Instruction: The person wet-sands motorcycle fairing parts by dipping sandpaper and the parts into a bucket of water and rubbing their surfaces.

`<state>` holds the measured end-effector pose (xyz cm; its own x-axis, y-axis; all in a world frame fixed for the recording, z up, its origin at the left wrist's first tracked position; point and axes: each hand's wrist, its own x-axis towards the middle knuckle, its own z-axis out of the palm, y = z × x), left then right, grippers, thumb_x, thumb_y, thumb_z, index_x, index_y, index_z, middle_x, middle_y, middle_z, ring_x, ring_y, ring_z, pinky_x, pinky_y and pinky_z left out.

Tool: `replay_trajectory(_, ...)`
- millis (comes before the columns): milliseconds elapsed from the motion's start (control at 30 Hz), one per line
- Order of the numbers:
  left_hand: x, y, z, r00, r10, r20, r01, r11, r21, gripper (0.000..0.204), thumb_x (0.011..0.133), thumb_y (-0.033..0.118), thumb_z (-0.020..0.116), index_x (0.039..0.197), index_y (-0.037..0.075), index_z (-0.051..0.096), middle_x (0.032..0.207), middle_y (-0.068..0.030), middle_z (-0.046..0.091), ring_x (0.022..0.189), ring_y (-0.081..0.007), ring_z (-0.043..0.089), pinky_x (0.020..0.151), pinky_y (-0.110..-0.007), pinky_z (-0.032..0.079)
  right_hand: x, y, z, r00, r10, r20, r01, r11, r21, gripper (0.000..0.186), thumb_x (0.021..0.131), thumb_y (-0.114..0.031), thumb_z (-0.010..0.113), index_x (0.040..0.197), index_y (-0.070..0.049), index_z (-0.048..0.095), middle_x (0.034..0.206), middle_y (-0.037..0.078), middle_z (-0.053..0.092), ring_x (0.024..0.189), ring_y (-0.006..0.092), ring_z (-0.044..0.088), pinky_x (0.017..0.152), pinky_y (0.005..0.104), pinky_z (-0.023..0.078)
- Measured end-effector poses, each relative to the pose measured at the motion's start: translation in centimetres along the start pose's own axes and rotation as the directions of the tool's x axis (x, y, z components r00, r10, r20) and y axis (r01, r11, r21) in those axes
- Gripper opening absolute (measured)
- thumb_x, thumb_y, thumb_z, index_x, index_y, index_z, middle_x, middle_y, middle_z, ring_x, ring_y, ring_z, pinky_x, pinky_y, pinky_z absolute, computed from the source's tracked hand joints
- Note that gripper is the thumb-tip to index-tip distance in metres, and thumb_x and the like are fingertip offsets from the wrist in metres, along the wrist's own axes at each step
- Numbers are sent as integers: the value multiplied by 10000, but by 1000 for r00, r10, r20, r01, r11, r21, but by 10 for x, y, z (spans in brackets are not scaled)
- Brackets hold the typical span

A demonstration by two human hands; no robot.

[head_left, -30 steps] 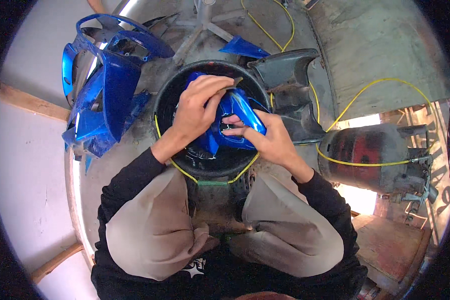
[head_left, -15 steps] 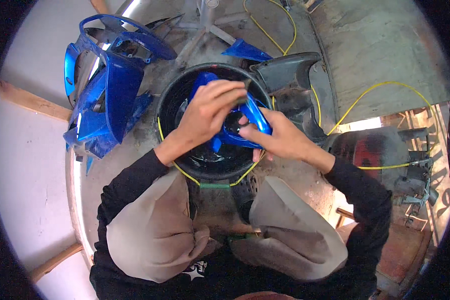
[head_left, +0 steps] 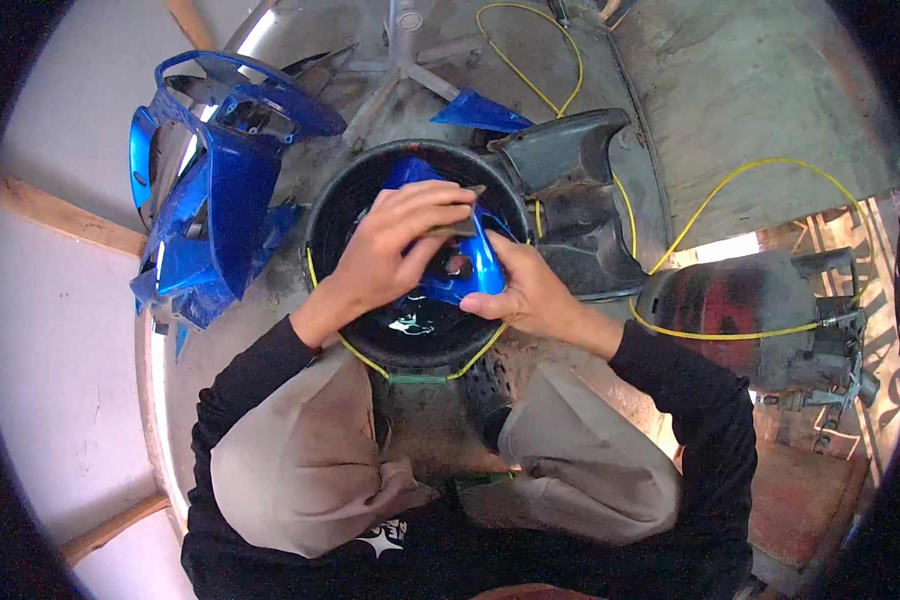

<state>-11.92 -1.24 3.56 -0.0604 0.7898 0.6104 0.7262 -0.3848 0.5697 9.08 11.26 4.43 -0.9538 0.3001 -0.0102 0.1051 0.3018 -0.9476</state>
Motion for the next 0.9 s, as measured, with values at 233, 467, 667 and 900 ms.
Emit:
replay_trajectory(233, -2, -9, 14, 999, -39, -13, 38, 998, -57, 451, 892, -9, 730, 1341, 31, 715, 1434, -148, 693, 1352, -360, 637, 1152, -479, 481, -19, -11, -11, 988, -24, -153, 9, 995, -97, 841, 818, -361, 948, 1442, 39, 548, 1121, 162, 758, 901, 178, 723, 770, 331, 584)
replay_trajectory(467, -1, 0, 18, 999, -11, -52, 7, 997, -73, 442, 895, -11, 722, 1336, 25, 713, 1454, -148, 682, 1341, -378, 634, 1159, -487, 467, -29, -21, -52, 989, 56, -137, -65, 996, -59, 653, 908, -118, 776, 1489, 60, 537, 1179, 132, 753, 986, 154, 723, 834, 317, 591)
replay_trajectory(667, -4, -3, -1, 986, -62, -153, 56, 998, -43, 327, 936, -15, 675, 1254, 3, 749, 1346, -148, 743, 1275, -358, 667, 1131, -463, 473, -11, -43, -83, 985, -167, 28, 160, 860, -484, 507, 875, -11, 685, 1376, 13, 619, 1191, 192, 687, 1107, 348, 694, 971, 406, 538)
replay_trajectory(900, -11, -10, 1, 965, -243, -102, 232, 967, -108, 305, 1003, -4, 612, 1280, -14, 740, 1281, -167, 763, 1216, -324, 712, 1086, -408, 505, 10, -20, -83, 943, -332, 1, 292, 830, -475, 454, 859, 89, 607, 1293, -25, 676, 1247, 177, 658, 1222, 366, 642, 1093, 427, 484)
